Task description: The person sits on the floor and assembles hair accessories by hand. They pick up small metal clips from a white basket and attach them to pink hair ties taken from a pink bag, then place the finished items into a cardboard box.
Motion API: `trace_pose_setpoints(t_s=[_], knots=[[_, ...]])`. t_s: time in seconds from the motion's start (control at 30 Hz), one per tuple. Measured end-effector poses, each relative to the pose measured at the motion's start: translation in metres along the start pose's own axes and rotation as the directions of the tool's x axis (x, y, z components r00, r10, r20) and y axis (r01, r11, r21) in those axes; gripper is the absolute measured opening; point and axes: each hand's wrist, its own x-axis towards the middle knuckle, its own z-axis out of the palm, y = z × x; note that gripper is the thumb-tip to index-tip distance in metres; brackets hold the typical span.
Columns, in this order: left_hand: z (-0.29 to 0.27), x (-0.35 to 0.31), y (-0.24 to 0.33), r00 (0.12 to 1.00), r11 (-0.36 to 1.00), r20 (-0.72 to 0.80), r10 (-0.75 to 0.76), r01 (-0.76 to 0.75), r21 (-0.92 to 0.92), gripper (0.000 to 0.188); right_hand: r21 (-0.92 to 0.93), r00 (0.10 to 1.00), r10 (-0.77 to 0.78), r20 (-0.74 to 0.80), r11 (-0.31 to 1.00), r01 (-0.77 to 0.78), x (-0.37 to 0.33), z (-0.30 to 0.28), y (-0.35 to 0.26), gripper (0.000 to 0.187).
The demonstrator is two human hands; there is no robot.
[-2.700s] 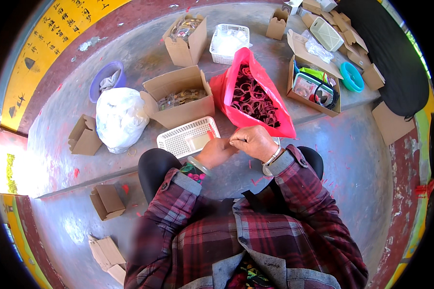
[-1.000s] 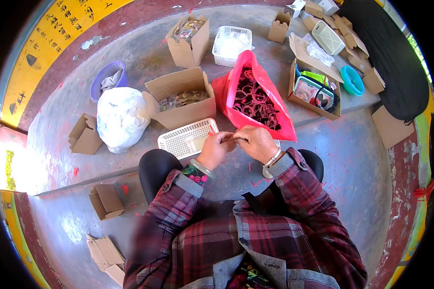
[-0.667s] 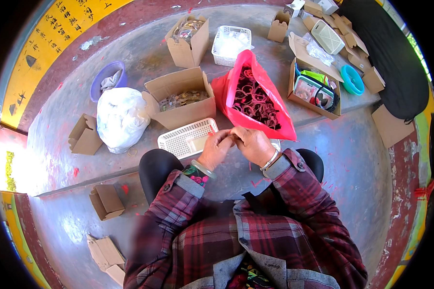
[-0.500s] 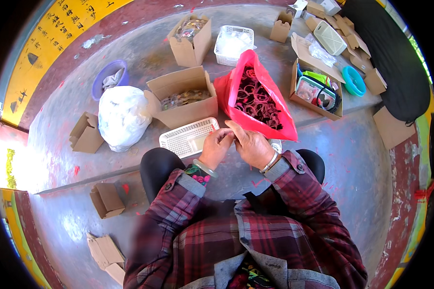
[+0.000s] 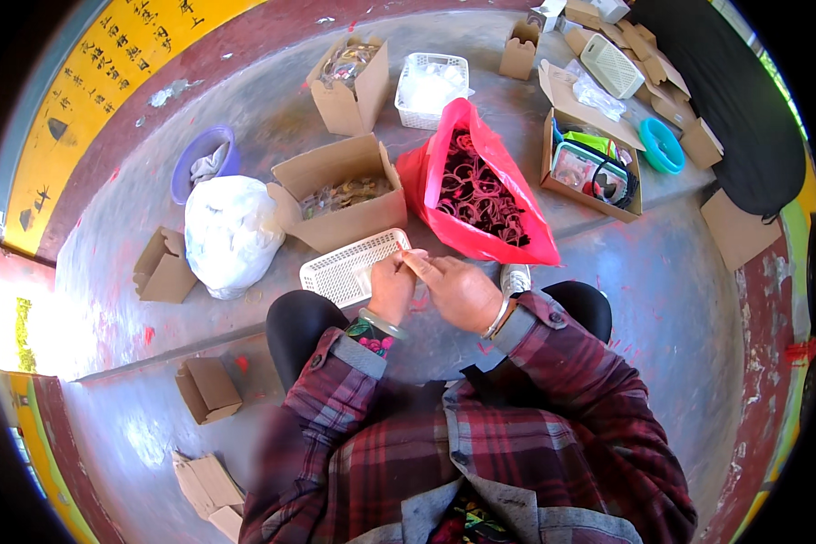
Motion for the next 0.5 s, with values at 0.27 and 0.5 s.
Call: trace_pose_setpoints(t_s=[0.27, 0.5], knots=[[-0.006, 0.006, -0.001, 0.967, 0.92, 0.101, -0.233, 0.253, -0.3, 0.027, 0.073, 0.857, 0.473, 0.206, 0.866, -0.496, 0.031, -0.032, 0.142, 0.022], [-0.002, 0.006, -0.004, 0.959, 0.91, 0.127, -0.255, 0.282, -0.305, 0.026, -0.57, 0.753, 0.641, 0.15, 0.679, -0.463, -0.008, 0.006, 0.24, 0.033]])
